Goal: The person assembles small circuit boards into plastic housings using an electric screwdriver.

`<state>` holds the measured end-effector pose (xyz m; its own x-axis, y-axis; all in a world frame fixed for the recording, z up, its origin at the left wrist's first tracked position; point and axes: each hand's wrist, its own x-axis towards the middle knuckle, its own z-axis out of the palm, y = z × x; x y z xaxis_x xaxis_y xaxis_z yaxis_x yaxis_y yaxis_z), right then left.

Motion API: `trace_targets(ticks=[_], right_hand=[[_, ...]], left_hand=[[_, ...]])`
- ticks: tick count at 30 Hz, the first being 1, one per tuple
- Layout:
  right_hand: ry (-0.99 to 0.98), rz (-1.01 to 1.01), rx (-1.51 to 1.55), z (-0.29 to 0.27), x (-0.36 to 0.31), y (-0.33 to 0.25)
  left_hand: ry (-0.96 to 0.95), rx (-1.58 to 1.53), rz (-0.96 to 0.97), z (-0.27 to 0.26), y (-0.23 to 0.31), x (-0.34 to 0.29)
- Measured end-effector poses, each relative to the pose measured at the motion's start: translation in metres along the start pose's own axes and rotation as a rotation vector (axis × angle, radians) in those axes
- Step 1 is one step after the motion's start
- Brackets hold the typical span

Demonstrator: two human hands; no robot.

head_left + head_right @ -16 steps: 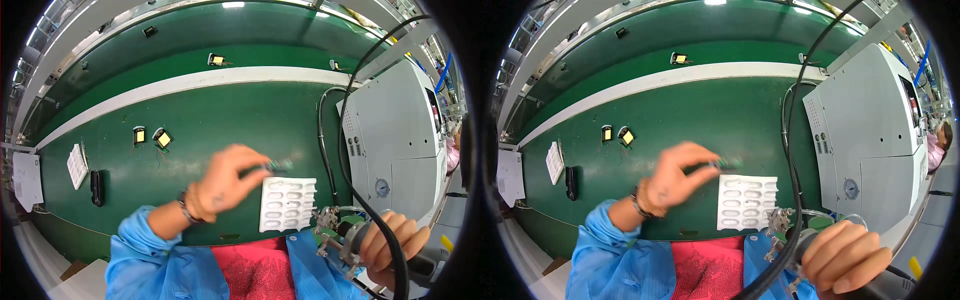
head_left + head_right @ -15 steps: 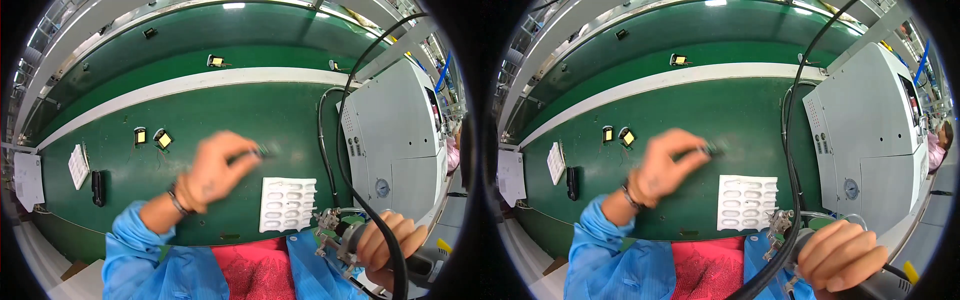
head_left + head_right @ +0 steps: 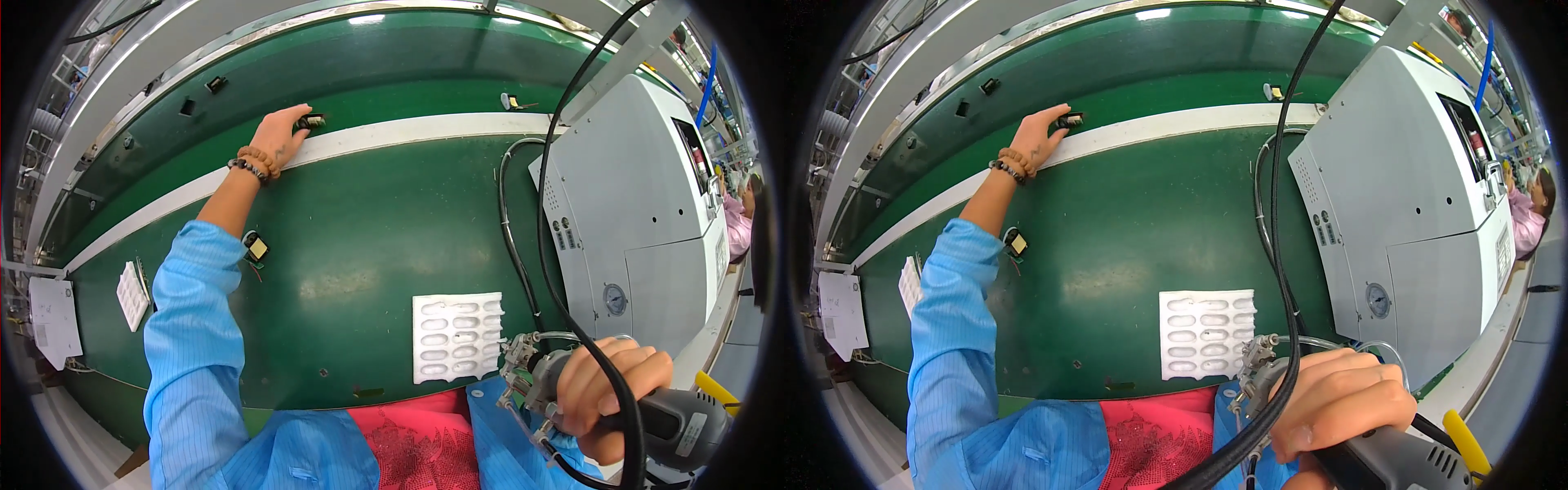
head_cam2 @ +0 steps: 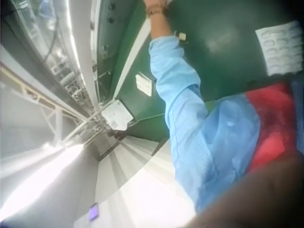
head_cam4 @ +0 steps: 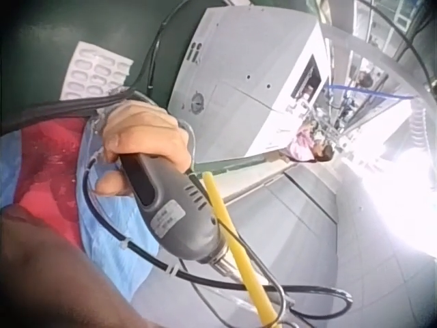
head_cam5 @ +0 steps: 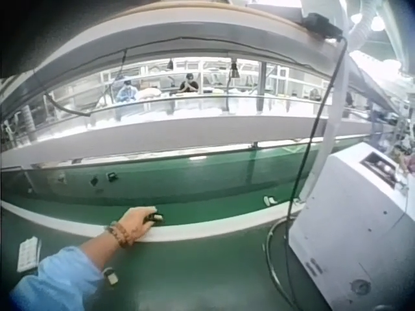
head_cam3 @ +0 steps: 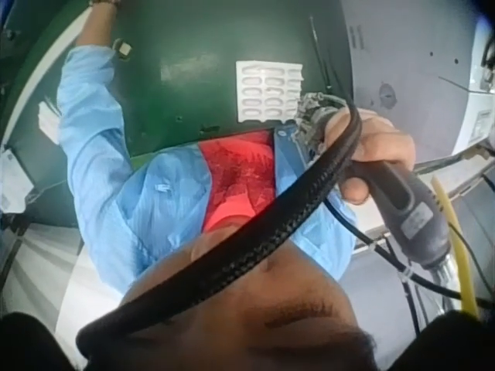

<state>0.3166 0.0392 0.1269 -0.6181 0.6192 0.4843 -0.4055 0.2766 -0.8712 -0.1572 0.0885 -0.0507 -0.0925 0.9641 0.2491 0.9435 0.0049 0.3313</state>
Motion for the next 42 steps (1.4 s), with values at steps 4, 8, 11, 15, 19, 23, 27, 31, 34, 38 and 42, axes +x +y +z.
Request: trace_targets(ticks=[4, 8, 11, 15, 19, 23, 27, 31, 34, 38, 42], right_hand=[[0.066, -0.056, 0.018, 0.001, -0.003, 0.000], [0.172, -0.174, 0.090, 0.003, -0.001, 0.012], [0.230, -0.152, 0.035, 0.007, -0.002, 0.015], [0.186, -0.117, 0.081, 0.004, -0.001, 0.010], [0.108, -0.076, 0.066, 0.004, 0.001, 0.005], [0.099, -0.092, 0.055, 0.004, 0.004, 0.018], [0.102, -0.189, 0.032, 0.008, 0.005, 0.035], [0.115, -0.179, 0.060, 0.014, 0.012, 0.051], [0.096, -0.203, 0.060, 0.015, 0.014, 0.057], [0.088, -0.260, 0.060, 0.015, 0.015, 0.067], [0.087, -0.181, 0.043, 0.018, 0.015, 0.062]], left_hand=[[0.060, -0.024, -0.136, 0.006, 0.000, 0.007], [0.022, -0.319, -0.173, -0.017, 0.101, -0.011], [-0.117, -0.470, 0.052, -0.031, 0.187, -0.065], [-0.146, -0.575, 0.108, -0.012, 0.245, -0.123], [-0.138, -0.552, 0.099, 0.003, 0.270, -0.137], [-0.086, -0.598, 0.162, 0.043, 0.263, -0.152], [-0.056, -0.710, 0.117, 0.048, 0.263, -0.147], [-0.038, -0.744, 0.078, 0.053, 0.262, -0.149], [-0.032, -0.769, 0.092, 0.055, 0.262, -0.148], [-0.027, -0.761, 0.097, 0.056, 0.261, -0.149], [-0.041, -0.754, 0.096, 0.054, 0.260, -0.149]])
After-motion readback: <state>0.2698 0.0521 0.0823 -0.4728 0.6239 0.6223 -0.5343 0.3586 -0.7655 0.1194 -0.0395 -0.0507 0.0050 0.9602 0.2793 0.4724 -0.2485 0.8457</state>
